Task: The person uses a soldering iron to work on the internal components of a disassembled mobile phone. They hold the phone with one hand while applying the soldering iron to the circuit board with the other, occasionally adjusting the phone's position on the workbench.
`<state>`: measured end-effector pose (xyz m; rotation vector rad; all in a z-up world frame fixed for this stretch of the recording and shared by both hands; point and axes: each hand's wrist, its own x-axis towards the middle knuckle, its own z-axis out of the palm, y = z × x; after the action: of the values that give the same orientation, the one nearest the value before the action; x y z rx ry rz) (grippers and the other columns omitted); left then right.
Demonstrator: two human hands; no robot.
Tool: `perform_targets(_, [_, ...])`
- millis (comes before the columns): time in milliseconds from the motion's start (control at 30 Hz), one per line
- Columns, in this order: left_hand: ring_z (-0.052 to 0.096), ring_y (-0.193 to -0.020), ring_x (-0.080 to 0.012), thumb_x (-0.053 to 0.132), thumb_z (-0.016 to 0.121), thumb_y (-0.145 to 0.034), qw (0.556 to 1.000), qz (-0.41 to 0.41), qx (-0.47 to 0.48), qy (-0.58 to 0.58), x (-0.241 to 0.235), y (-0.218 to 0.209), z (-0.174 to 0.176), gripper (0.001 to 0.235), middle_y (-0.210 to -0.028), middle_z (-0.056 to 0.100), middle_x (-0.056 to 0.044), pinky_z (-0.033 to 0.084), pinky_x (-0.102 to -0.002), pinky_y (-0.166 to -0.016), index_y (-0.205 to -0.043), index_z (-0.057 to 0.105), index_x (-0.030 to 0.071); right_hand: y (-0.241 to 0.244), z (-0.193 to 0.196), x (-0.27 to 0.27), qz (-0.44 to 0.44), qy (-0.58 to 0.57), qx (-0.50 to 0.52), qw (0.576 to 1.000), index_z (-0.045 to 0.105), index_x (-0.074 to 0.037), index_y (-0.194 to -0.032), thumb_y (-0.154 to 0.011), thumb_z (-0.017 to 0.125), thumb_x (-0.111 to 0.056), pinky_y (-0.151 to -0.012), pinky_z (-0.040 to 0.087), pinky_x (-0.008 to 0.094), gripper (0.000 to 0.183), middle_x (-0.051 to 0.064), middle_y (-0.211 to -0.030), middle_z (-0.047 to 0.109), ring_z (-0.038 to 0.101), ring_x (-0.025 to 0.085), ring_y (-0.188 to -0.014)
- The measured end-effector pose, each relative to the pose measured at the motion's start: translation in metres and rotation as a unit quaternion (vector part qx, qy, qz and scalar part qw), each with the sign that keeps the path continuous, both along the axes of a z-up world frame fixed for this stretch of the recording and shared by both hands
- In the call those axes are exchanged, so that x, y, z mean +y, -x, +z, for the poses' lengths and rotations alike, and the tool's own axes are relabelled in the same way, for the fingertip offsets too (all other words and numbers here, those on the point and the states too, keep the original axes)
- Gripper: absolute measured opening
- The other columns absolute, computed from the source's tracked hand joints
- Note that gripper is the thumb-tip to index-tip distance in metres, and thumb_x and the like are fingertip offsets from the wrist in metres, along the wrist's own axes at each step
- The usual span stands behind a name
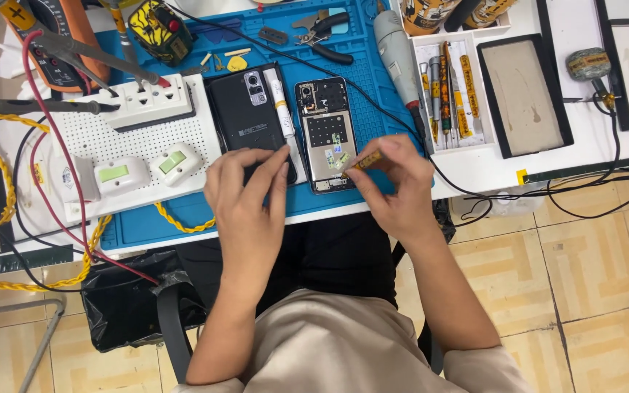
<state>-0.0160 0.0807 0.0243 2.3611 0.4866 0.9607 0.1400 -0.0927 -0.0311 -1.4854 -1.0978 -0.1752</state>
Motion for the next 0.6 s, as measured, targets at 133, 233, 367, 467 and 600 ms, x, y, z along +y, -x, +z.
perform_targets(133, [0.068, -0.119, -0.0309, 0.009, 0.077, -0.108, 0.987, -0.09, -0.077, 0.106, -0.013, -0.012, -0.007, 0.026, -0.11, 0.071, -0.003, 0.055, -0.048, -0.105, -0.133, 0.083, 0.014, 0.001, 0.005, 0.004, -0.005, 0.015, -0.098, 0.995, 0.048, -0.003, -0.143, -0.089, 0.089, 0.01, -0.076, 0.076, 0.044, 0.068, 0.016, -0.108, 0.072, 0.079, 0.032, -0.093])
perform_targets(233, [0.074, -0.118, -0.0276, 0.019, 0.07, -0.113, 0.959, -0.154, -0.12, 0.204, -0.022, -0.023, -0.005, 0.028, -0.115, 0.075, -0.003, 0.061, -0.045, -0.102, -0.14, 0.077, 0.016, -0.002, 0.008, 0.006, -0.003, -0.011, -0.038, 0.999, 0.056, 0.004, -0.146, -0.091, 0.09, 0.013, -0.085, 0.073, 0.048, 0.065, 0.02, -0.108, 0.079, 0.084, 0.035, -0.097])
perform_targets(367, [0.066, -0.143, -0.0424, 0.019, 0.056, -0.121, 0.915, -0.262, -0.109, 0.288, -0.023, -0.029, 0.003, 0.041, -0.144, 0.07, -0.017, 0.058, -0.056, -0.117, -0.161, 0.056, 0.011, -0.008, 0.013, 0.006, 0.102, -0.049, 0.03, 0.993, 0.045, 0.005, -0.154, -0.106, 0.071, 0.006, -0.118, 0.054, 0.062, 0.055, 0.025, -0.124, 0.072, 0.073, 0.041, -0.124])
perform_targets(467, [0.059, -0.148, -0.0521, 0.009, 0.054, -0.119, 0.897, -0.325, -0.068, 0.292, -0.025, -0.024, 0.026, 0.048, -0.154, 0.066, -0.027, 0.053, -0.065, -0.12, -0.167, 0.048, 0.005, -0.006, 0.024, 0.006, 0.083, -0.035, -0.025, 0.996, 0.054, -0.002, -0.153, -0.115, 0.061, -0.022, -0.12, 0.046, 0.055, 0.044, 0.019, -0.136, 0.056, 0.056, 0.037, -0.135])
perform_targets(600, [0.076, -0.126, -0.0454, -0.006, 0.072, -0.106, 0.919, -0.296, -0.052, 0.254, -0.024, -0.038, 0.003, 0.046, -0.13, 0.079, -0.028, 0.065, -0.055, -0.105, -0.151, 0.066, 0.0, -0.001, 0.025, 0.007, 0.047, -0.017, -0.076, 0.996, 0.06, -0.01, -0.155, -0.119, 0.054, -0.046, -0.118, 0.043, 0.053, 0.051, 0.016, -0.141, 0.048, 0.049, 0.035, -0.137])
